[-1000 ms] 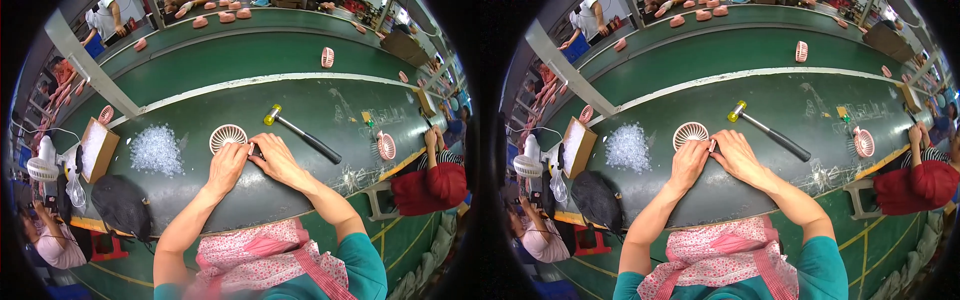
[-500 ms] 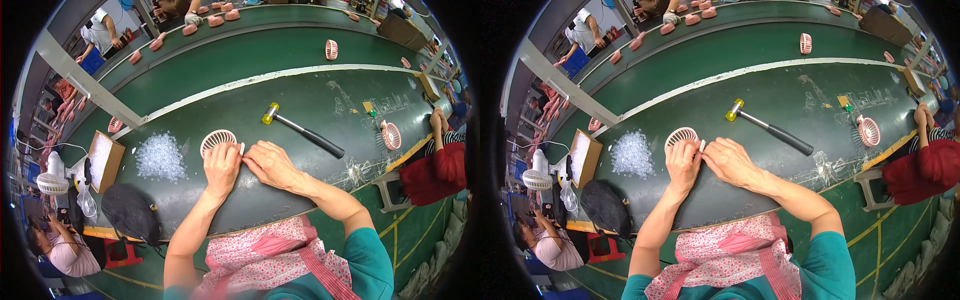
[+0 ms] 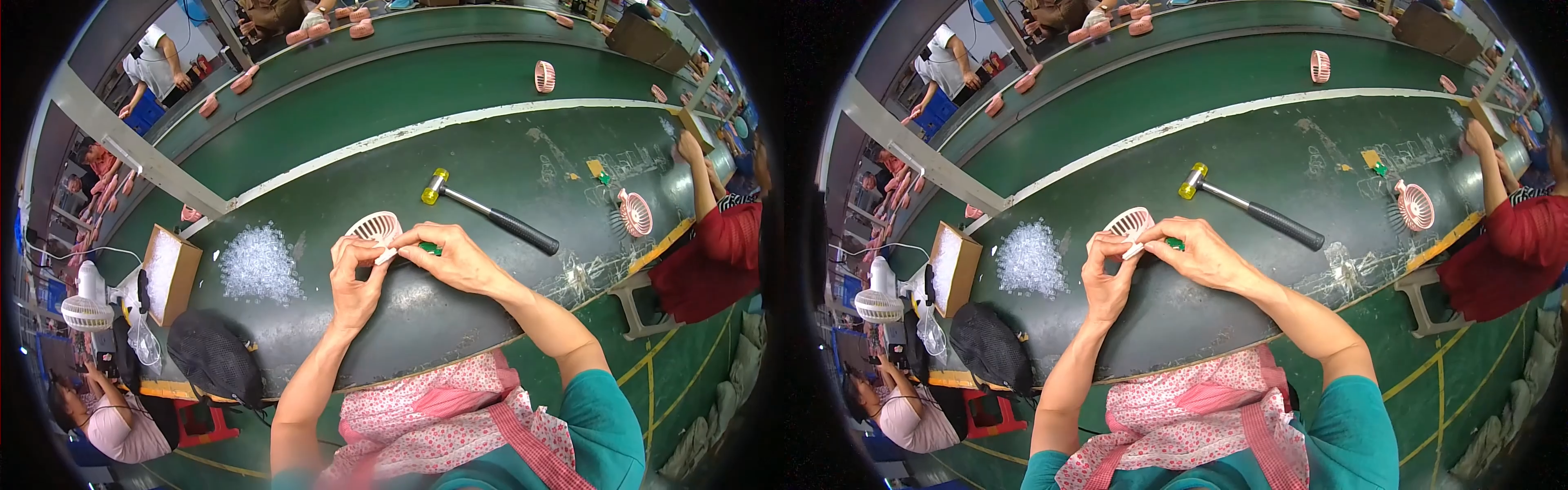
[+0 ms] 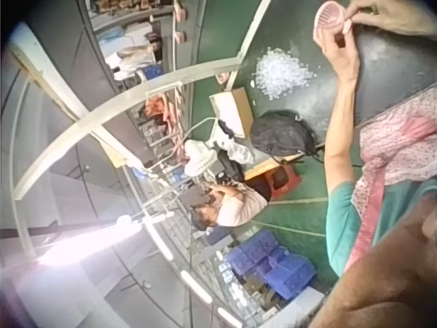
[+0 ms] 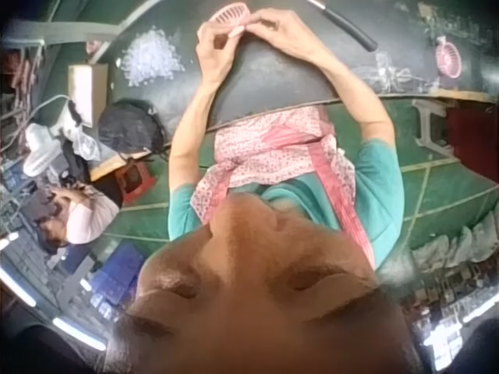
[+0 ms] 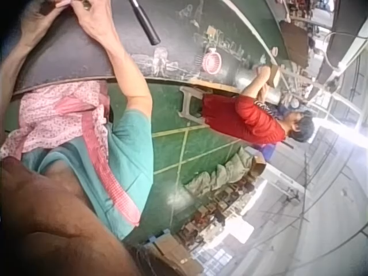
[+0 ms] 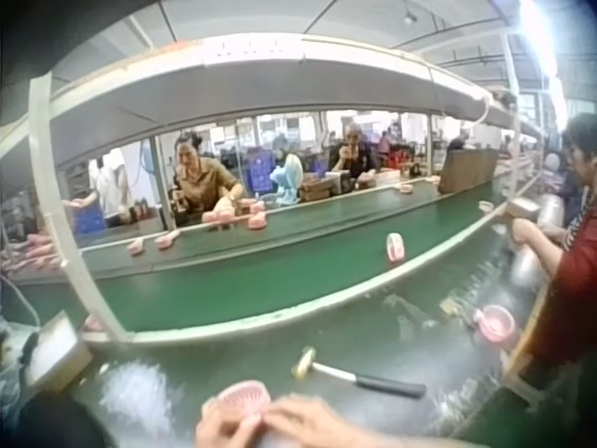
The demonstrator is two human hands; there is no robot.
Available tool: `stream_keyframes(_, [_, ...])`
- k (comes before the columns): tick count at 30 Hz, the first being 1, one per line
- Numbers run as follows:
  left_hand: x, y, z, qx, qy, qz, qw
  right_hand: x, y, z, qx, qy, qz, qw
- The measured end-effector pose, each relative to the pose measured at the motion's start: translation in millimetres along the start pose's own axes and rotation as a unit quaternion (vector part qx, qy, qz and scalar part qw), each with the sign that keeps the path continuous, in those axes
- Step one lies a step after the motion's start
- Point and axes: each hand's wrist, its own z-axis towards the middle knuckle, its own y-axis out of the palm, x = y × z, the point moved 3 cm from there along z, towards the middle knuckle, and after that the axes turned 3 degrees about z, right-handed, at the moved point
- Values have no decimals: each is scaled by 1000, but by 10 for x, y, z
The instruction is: The person assembles handheld fan components by inserting small circuit boards into fan grilles and pressing the plastic parts together by hand.
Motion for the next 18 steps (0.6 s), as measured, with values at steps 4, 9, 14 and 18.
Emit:
stream_keyframes(4, [-25,-8,-20,-9,28,-42,999,-30,-7,18,-24,4,80,997])
stream_keyframes(9, [-32,-38,-34,-18,35,-54,998,-115,40,-16,-10,-105,-70,992])
stream_keyframes(14, [125,-129,49,-44,104,2,994,-254,40,-61,43,-224,-182,957])
stream_keyframes(18, [0,-75,62,-126,-229,-347,901,-384,38,-15,44,-135,-139,980])
